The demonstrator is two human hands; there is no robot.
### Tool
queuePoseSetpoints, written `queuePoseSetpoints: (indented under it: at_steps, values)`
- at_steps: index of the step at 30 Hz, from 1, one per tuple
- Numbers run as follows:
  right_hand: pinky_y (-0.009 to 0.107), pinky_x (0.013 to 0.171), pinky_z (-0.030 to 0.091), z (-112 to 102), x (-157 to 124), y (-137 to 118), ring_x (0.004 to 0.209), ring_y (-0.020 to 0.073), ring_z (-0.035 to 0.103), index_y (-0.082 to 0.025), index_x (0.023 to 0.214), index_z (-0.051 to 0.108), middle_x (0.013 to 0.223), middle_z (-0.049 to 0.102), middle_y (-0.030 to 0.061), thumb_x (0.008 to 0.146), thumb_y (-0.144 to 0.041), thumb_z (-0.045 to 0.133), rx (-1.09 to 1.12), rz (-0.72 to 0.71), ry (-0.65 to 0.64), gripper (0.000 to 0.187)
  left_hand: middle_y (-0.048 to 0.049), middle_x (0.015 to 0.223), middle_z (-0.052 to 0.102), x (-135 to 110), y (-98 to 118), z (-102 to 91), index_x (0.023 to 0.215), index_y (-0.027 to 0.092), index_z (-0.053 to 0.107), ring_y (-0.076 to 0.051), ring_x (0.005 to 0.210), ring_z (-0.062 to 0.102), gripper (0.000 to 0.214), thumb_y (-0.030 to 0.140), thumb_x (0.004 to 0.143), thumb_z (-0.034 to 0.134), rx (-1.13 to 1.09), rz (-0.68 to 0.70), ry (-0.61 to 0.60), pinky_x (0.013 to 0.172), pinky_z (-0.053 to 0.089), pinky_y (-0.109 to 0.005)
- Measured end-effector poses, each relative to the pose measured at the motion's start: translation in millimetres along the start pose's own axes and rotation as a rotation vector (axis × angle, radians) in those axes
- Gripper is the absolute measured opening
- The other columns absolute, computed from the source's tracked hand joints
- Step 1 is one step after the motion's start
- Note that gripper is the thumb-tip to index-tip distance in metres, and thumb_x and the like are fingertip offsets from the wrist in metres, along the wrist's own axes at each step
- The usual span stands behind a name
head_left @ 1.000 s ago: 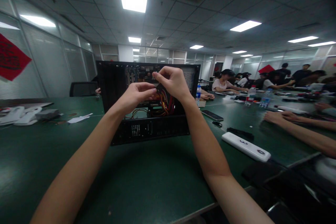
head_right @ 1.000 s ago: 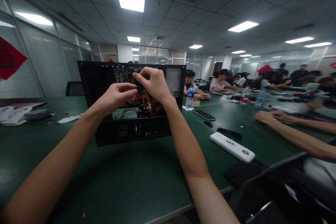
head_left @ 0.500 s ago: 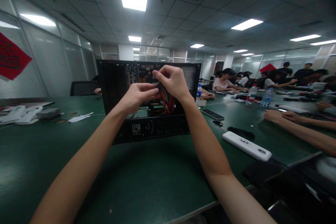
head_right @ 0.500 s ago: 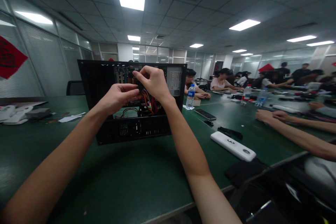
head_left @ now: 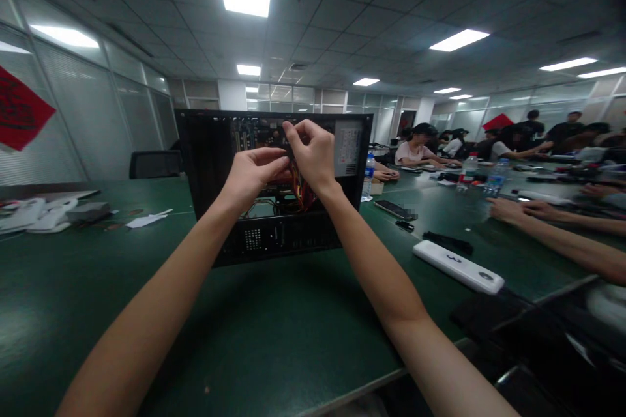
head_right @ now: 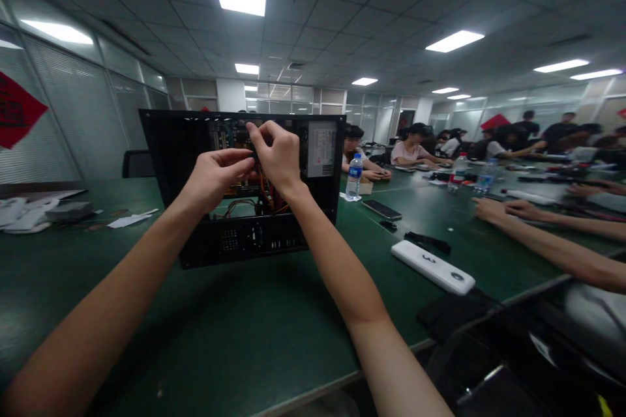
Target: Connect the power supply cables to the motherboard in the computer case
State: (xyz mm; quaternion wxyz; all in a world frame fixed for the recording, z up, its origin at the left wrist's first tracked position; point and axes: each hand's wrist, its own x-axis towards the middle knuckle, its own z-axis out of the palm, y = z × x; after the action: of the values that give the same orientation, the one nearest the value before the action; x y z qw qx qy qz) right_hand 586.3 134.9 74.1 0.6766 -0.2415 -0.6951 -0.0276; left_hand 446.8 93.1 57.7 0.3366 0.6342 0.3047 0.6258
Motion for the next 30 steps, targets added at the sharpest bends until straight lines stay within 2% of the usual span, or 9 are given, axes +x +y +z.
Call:
queuePoseSetpoints:
  at_steps: [5, 9, 11, 14, 17, 19, 22, 26, 30]
  values:
    - [0.029, 0.071, 0.041, 9.1, -4.9, -1.0, 0.073, 0.0145, 0.051, -0.019, 0.077, 0.061, 0.073, 0.058, 0.0017, 0.103, -0.067, 0.049, 0.071, 0.030, -0.053, 0.057, -0.0093, 0.094, 0.081, 0.0, -0.6, 0.8, 0.098, 0.011, 0.081, -0.021, 0.083, 0.075, 0.043, 0.039, 0.067, 0.094, 0.049, 0.061, -0.016, 0.083, 0.065, -0.037]
    - [0.030, 0.077, 0.045, 3.2, -1.6, 3.1, 0.078, 0.0156, 0.057, -0.019, 0.086, 0.065, 0.080, 0.062, 0.0033, 0.107, -0.061, 0.044, 0.020, -0.054, -0.119, 0.052, -0.0068, 0.090, 0.079, 4.1, -0.5, -4.9, 0.099, 0.013, 0.080, -0.018, 0.077, 0.072, 0.040, 0.034, 0.067, 0.093, 0.025, 0.043, 0.030, 0.079, 0.064, -0.034]
    - [0.031, 0.084, 0.048, -3.9, 0.8, 6.6, 0.088, 0.0171, 0.061, -0.018, 0.096, 0.068, 0.092, 0.066, 0.0060, 0.111, -0.049, 0.040, -0.036, -0.153, -0.155, 0.044, -0.0050, 0.089, 0.077, 7.5, -0.3, -10.6, 0.098, 0.015, 0.079, -0.015, 0.075, 0.071, 0.038, 0.030, 0.066, 0.092, -0.019, 0.028, 0.052, 0.080, 0.063, -0.032]
    - [0.034, 0.096, 0.051, -14.8, 0.7, 11.7, 0.111, 0.0199, 0.062, -0.020, 0.119, 0.067, 0.122, 0.066, 0.0105, 0.111, -0.026, 0.038, -0.175, -0.320, -0.246, 0.031, -0.0034, 0.089, 0.075, 13.5, -0.5, -20.8, 0.095, 0.015, 0.076, -0.012, 0.077, 0.069, 0.035, 0.025, 0.066, 0.092, -0.099, 0.017, 0.087, 0.083, 0.061, -0.029]
    - [0.039, 0.101, 0.053, -20.1, -4.5, 17.4, 0.129, 0.0236, 0.056, -0.026, 0.140, 0.059, 0.148, 0.055, 0.0103, 0.106, -0.013, 0.039, -0.355, -0.440, -0.372, 0.041, -0.0034, 0.093, 0.074, 18.9, -1.7, -29.5, 0.095, 0.016, 0.075, -0.011, 0.080, 0.069, 0.033, 0.023, 0.067, 0.091, -0.133, 0.009, 0.132, 0.087, 0.060, -0.028]
    - [0.044, 0.102, 0.055, -19.4, -8.5, 22.2, 0.133, 0.0266, 0.052, -0.028, 0.148, 0.053, 0.157, 0.048, 0.0102, 0.104, -0.012, 0.042, -0.444, -0.490, -0.424, 0.047, -0.0040, 0.095, 0.073, 21.1, -2.9, -32.2, 0.096, 0.015, 0.074, -0.011, 0.081, 0.069, 0.033, 0.022, 0.068, 0.090, -0.130, 0.008, 0.146, 0.088, 0.060, -0.028]
    - [0.048, 0.105, 0.055, -15.4, -12.0, 30.4, 0.134, 0.0286, 0.050, -0.027, 0.150, 0.051, 0.159, 0.045, 0.0123, 0.104, -0.014, 0.045, -0.496, -0.525, -0.433, 0.048, -0.0042, 0.095, 0.074, 20.9, -4.4, -30.4, 0.096, 0.015, 0.075, -0.011, 0.081, 0.069, 0.031, 0.021, 0.069, 0.089, -0.116, 0.009, 0.133, 0.089, 0.060, -0.029]
    - [0.045, 0.108, 0.052, -11.8, -13.1, 39.2, 0.132, 0.0276, 0.052, -0.023, 0.144, 0.058, 0.150, 0.053, 0.0135, 0.104, -0.012, 0.045, -0.496, -0.532, -0.420, 0.043, -0.0055, 0.095, 0.075, 16.6, -4.1, -22.6, 0.097, 0.013, 0.076, -0.012, 0.080, 0.070, 0.027, 0.016, 0.071, 0.084, -0.105, -0.023, 0.079, 0.092, 0.060, -0.031]
    - [0.040, 0.099, 0.054, -12.3, -13.5, 41.4, 0.126, 0.0264, 0.056, -0.022, 0.140, 0.062, 0.141, 0.060, 0.0136, 0.104, -0.012, 0.047, -0.495, -0.479, -0.432, 0.041, -0.0071, 0.095, 0.078, 14.0, -3.6, -20.5, 0.105, 0.013, 0.078, -0.015, 0.083, 0.071, 0.035, 0.011, 0.070, 0.077, -0.008, -0.047, 0.030, 0.093, 0.061, -0.034]
